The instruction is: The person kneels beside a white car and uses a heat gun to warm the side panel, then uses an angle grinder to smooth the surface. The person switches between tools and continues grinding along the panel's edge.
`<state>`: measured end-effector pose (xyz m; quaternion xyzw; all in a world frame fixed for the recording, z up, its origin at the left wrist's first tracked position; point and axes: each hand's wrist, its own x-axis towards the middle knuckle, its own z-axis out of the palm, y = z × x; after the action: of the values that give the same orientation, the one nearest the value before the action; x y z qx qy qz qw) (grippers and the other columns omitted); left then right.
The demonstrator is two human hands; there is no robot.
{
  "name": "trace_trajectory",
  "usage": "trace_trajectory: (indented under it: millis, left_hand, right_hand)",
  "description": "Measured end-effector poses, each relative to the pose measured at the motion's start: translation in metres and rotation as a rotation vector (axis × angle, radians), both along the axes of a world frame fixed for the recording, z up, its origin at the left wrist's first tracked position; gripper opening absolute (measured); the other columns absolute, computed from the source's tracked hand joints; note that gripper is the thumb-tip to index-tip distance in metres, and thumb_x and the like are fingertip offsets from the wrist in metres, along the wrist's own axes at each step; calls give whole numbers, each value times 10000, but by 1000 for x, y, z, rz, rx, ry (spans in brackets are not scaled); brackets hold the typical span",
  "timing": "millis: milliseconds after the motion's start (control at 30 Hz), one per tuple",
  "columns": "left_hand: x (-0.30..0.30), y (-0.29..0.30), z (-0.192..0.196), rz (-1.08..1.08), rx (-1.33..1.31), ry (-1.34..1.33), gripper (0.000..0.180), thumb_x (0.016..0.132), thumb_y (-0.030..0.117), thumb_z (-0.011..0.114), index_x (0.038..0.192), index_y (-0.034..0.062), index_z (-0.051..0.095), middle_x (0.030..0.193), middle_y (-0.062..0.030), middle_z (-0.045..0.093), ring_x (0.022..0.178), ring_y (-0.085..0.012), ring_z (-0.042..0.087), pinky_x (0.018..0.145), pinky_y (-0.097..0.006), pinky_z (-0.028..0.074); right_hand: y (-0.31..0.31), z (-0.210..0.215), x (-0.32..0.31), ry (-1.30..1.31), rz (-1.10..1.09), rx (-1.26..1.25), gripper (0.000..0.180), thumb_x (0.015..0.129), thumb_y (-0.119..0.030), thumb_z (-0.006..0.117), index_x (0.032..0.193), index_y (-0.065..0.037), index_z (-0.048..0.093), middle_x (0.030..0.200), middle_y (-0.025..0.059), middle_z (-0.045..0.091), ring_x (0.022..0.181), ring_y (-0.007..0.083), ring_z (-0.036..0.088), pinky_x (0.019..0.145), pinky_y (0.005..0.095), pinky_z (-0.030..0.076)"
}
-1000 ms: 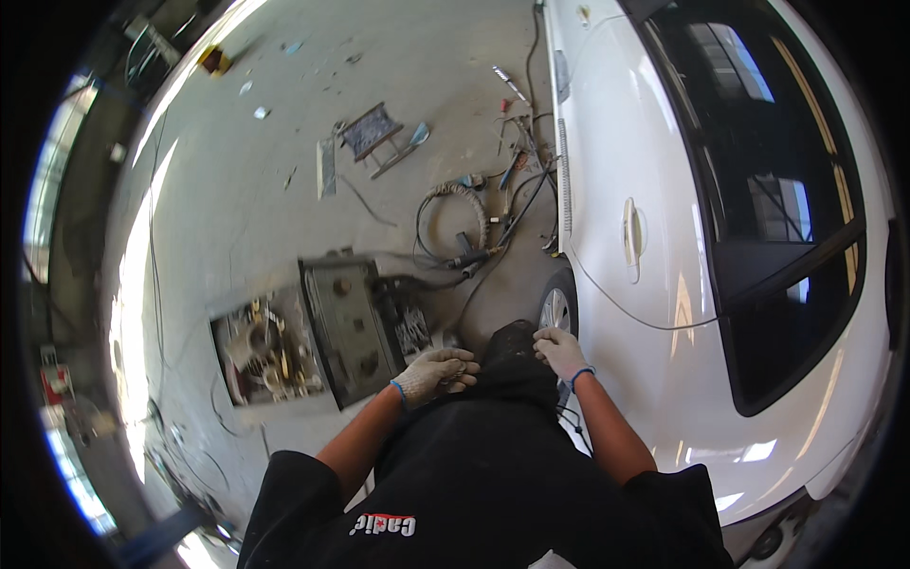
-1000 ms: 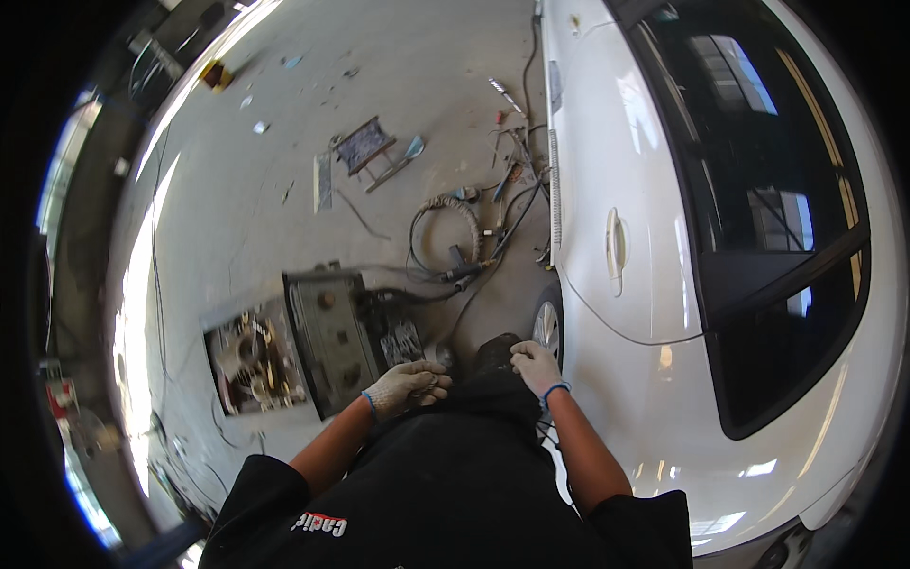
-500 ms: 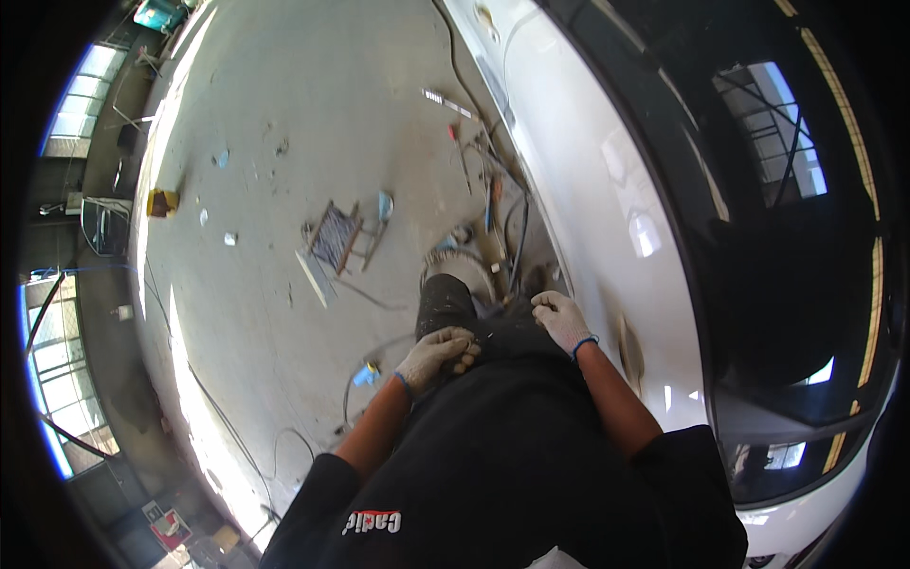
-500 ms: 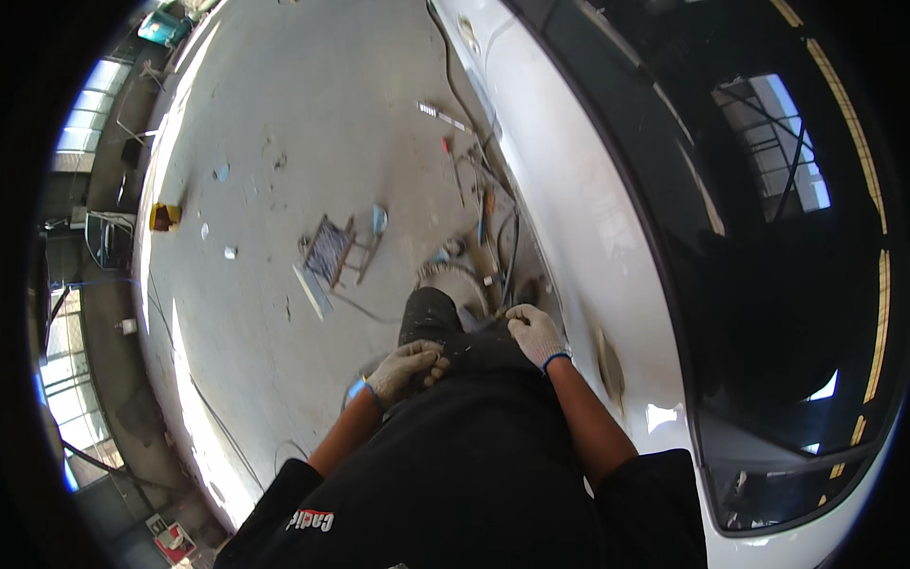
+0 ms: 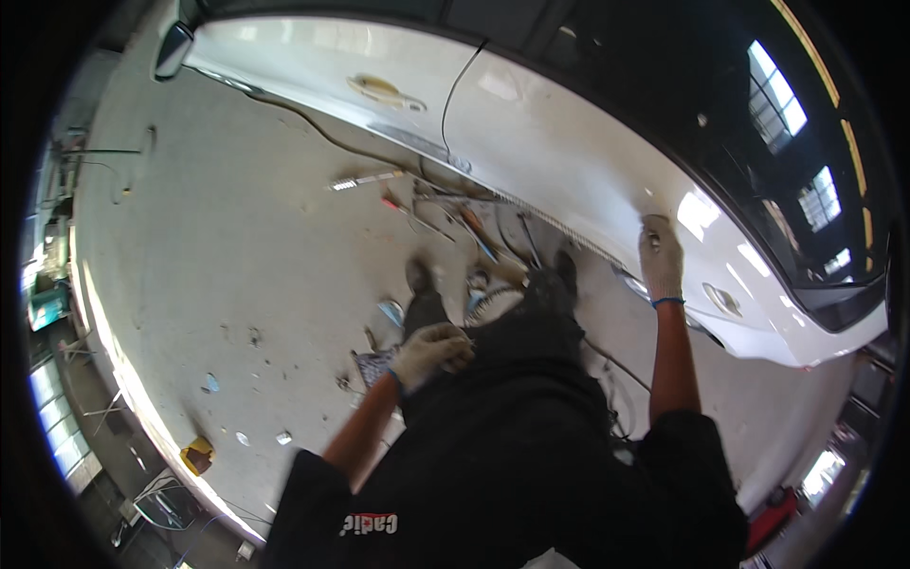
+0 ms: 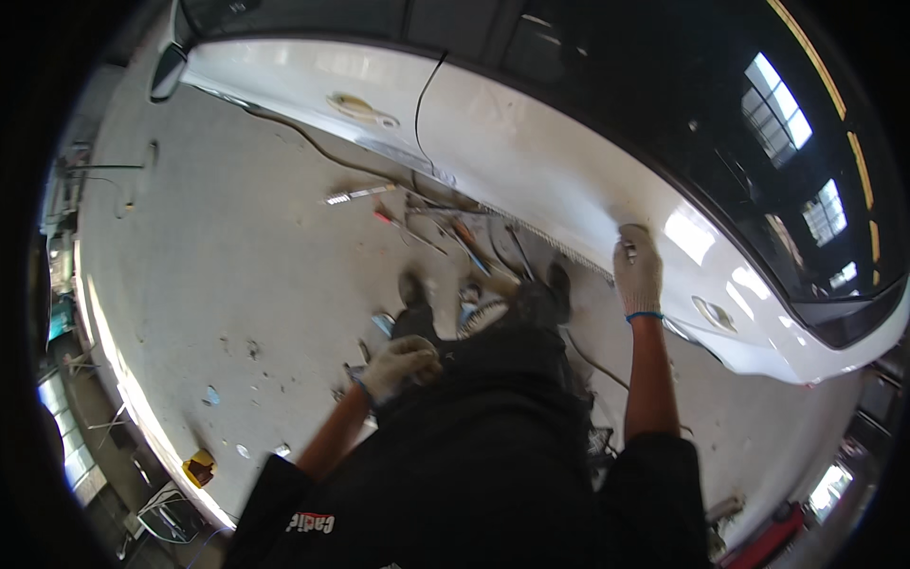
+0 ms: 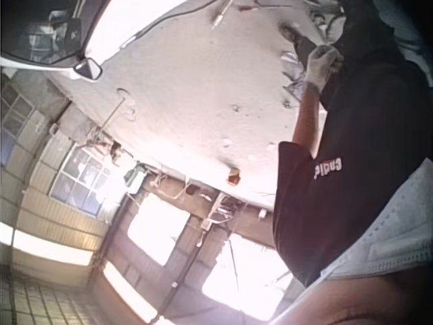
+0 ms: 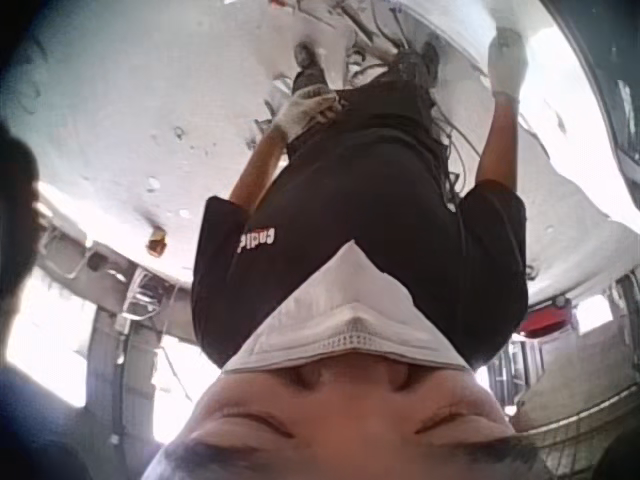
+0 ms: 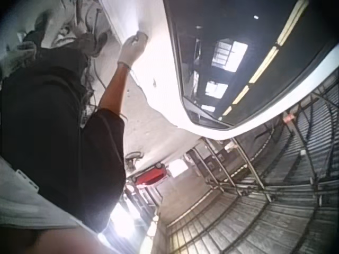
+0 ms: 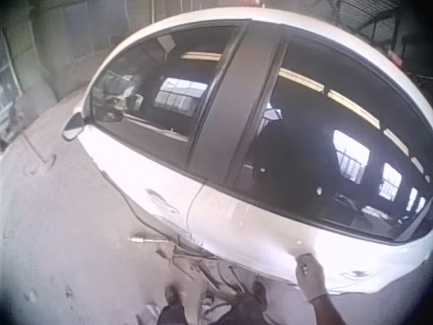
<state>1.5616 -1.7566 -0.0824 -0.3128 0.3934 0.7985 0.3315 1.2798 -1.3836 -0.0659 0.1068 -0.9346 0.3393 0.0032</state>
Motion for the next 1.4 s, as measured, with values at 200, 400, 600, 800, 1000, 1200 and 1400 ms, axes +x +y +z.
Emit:
trace_trajectory:
  millis: [200,400,600,800,1000,1200,1400]
  left_hand:
    - [-21,-98,30,-291,36,-83,145,985,166,584,1042,37,621,882,-83,705,733,-145,685,612,-253,561]
    - [-1,-137,-22,-233,-26,-218,295,966,367,564,816,113,554,722,-29,612,582,-128,569,507,-255,454]
    - [-17,-141,-91,-428,-133,-298,416,976,451,537,674,177,456,513,22,411,385,-111,324,379,-289,241]
    - [-40,-143,-142,-696,-361,-179,324,1016,397,448,865,130,556,559,32,403,454,-104,371,411,-291,294]
    - [-56,-153,-159,-936,-618,37,350,974,374,490,865,62,605,656,-25,529,546,-141,498,494,-340,393]
    - [-54,-183,-157,-1230,-1101,414,486,908,430,540,829,-42,627,770,-240,639,722,-387,626,686,-483,455]
    - [-23,-147,-95,-1502,-1286,362,474,896,435,573,773,-18,631,733,-266,609,736,-419,627,672,-498,454]
  right_hand:
    - [-3,103,33,153,-367,285,247,893,-33,594,1130,-4,658,1102,146,661,924,245,669,816,349,555]
    - [-11,83,142,-39,-372,252,247,894,-65,611,1135,-63,664,1039,110,690,861,189,656,733,328,531]
    - [2,11,415,-784,-564,457,186,881,-167,596,1021,-85,686,957,148,698,855,292,675,747,410,538]
    - [-5,-17,675,-1297,-311,404,142,845,-129,613,942,-73,700,836,93,704,752,239,688,638,383,551]
    - [-49,-57,621,-1088,-890,-137,193,842,-173,621,933,-28,710,892,183,715,801,234,701,733,357,541]
    - [-43,-62,440,-707,-755,-320,314,852,-210,601,1061,9,682,1016,216,711,980,306,696,891,368,526]
    - [-57,-187,413,-886,-451,-482,377,834,-207,594,1143,-2,662,1074,205,699,1016,313,673,920,370,510]
